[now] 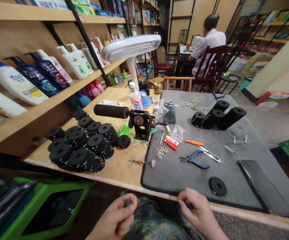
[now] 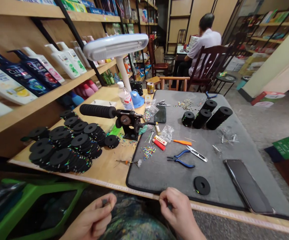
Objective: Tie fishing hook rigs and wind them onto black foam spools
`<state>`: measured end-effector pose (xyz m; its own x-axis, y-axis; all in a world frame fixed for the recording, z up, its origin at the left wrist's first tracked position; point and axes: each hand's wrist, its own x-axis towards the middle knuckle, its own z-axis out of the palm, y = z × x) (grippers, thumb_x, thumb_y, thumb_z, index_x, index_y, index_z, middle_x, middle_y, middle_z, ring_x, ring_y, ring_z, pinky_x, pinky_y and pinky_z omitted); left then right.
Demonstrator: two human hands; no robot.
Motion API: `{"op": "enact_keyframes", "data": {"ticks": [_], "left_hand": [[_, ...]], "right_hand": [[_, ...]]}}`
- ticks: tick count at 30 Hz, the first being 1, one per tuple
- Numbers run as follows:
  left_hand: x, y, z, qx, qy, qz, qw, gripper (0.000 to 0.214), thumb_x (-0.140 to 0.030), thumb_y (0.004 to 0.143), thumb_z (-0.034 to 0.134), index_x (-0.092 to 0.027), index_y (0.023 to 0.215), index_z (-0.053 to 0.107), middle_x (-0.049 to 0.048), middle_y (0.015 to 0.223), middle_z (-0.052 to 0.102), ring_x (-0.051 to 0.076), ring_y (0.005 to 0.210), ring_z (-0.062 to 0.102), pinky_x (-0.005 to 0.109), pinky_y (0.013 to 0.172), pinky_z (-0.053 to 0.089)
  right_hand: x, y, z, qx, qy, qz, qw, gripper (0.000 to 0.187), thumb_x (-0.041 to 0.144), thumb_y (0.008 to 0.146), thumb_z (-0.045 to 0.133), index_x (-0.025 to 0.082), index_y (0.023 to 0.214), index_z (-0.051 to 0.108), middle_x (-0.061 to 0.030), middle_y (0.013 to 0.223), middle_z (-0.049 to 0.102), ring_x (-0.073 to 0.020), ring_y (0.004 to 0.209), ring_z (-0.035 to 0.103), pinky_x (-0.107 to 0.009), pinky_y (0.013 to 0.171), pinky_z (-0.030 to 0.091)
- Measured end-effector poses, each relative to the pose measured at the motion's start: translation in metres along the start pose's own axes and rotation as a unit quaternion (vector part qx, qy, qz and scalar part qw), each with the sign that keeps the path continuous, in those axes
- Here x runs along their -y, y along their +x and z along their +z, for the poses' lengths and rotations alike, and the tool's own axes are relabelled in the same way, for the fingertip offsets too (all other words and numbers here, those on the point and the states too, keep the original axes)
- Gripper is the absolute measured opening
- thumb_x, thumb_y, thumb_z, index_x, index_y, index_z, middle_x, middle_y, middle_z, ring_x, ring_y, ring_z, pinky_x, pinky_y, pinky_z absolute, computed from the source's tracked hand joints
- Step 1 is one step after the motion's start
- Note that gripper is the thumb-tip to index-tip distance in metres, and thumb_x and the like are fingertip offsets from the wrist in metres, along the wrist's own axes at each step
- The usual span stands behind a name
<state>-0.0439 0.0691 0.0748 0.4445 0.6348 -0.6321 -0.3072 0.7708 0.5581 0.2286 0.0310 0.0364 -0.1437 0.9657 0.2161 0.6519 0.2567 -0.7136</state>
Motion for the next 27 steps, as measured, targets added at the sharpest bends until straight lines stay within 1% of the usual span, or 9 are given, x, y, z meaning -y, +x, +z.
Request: {"op": "enact_keyframes", "data": {"ticks": [4, 8, 12, 16, 19, 27], "left_hand": [[0.000, -0.002, -0.003, -0.023, -0.007, 0.001, 1.000, 0.033, -0.035, 0.061, 0.083, -0.017, 0.069, 0.056, -0.0128, 0.047, 0.020, 0.000, 0.040, 0.010, 0.014, 0.038, 0.007], [-0.001, -0.005, -0.006, -0.035, -0.011, 0.002, 0.999, 0.032, -0.034, 0.061, 0.083, -0.017, 0.069, 0.057, -0.0131, 0.047, 0.019, 0.000, 0.040, 0.009, 0.014, 0.038, 0.007], [-0.004, -0.005, -0.007, -0.049, -0.018, 0.008, 0.999, 0.034, -0.033, 0.059, 0.085, -0.016, 0.068, 0.057, -0.0130, 0.049, 0.019, 0.000, 0.040, 0.009, 0.014, 0.038, 0.008], [-0.005, -0.003, -0.006, -0.045, -0.025, -0.005, 0.999, 0.037, -0.034, 0.054, 0.087, -0.017, 0.066, 0.057, -0.0136, 0.047, 0.017, 0.000, 0.039, 0.008, 0.014, 0.037, 0.007], [-0.005, -0.002, -0.007, -0.046, -0.028, -0.008, 0.999, 0.036, -0.034, 0.054, 0.087, -0.017, 0.066, 0.057, -0.0137, 0.047, 0.016, 0.000, 0.039, 0.008, 0.013, 0.037, 0.007], [-0.006, -0.004, -0.011, -0.060, -0.037, -0.007, 0.997, 0.040, -0.036, 0.051, 0.088, -0.016, 0.066, 0.057, -0.0136, 0.048, 0.018, -0.001, 0.039, 0.007, 0.013, 0.036, 0.006]], "right_hand": [[-0.005, -0.001, -0.001, -0.005, -0.011, -0.005, 1.000, 0.016, 0.011, 0.082, 0.046, 0.022, 0.072, 0.053, 0.0017, 0.060, 0.054, -0.0144, 0.055, 0.052, -0.023, 0.053, 0.037], [-0.013, -0.005, -0.002, 0.000, -0.027, 0.006, 1.000, 0.016, 0.014, 0.085, 0.046, 0.022, 0.073, 0.053, 0.0015, 0.061, 0.053, -0.0150, 0.056, 0.053, -0.024, 0.054, 0.037], [-0.021, -0.009, -0.004, 0.002, -0.040, 0.002, 0.999, 0.015, 0.015, 0.086, 0.046, 0.022, 0.074, 0.052, 0.0011, 0.062, 0.054, -0.0155, 0.057, 0.053, -0.025, 0.054, 0.038], [-0.023, -0.009, -0.006, -0.004, -0.055, -0.003, 0.998, 0.016, 0.016, 0.087, 0.045, 0.022, 0.074, 0.052, 0.0006, 0.062, 0.054, -0.0158, 0.058, 0.054, -0.025, 0.055, 0.038], [-0.024, -0.008, -0.006, -0.004, -0.062, -0.007, 0.998, 0.016, 0.016, 0.087, 0.045, 0.021, 0.075, 0.053, 0.0000, 0.062, 0.055, -0.0161, 0.059, 0.054, -0.026, 0.056, 0.039], [-0.029, -0.011, -0.011, -0.019, -0.070, -0.013, 0.997, 0.016, 0.016, 0.088, 0.046, 0.021, 0.075, 0.053, -0.0001, 0.063, 0.057, -0.0160, 0.058, 0.055, -0.026, 0.055, 0.040]]}}
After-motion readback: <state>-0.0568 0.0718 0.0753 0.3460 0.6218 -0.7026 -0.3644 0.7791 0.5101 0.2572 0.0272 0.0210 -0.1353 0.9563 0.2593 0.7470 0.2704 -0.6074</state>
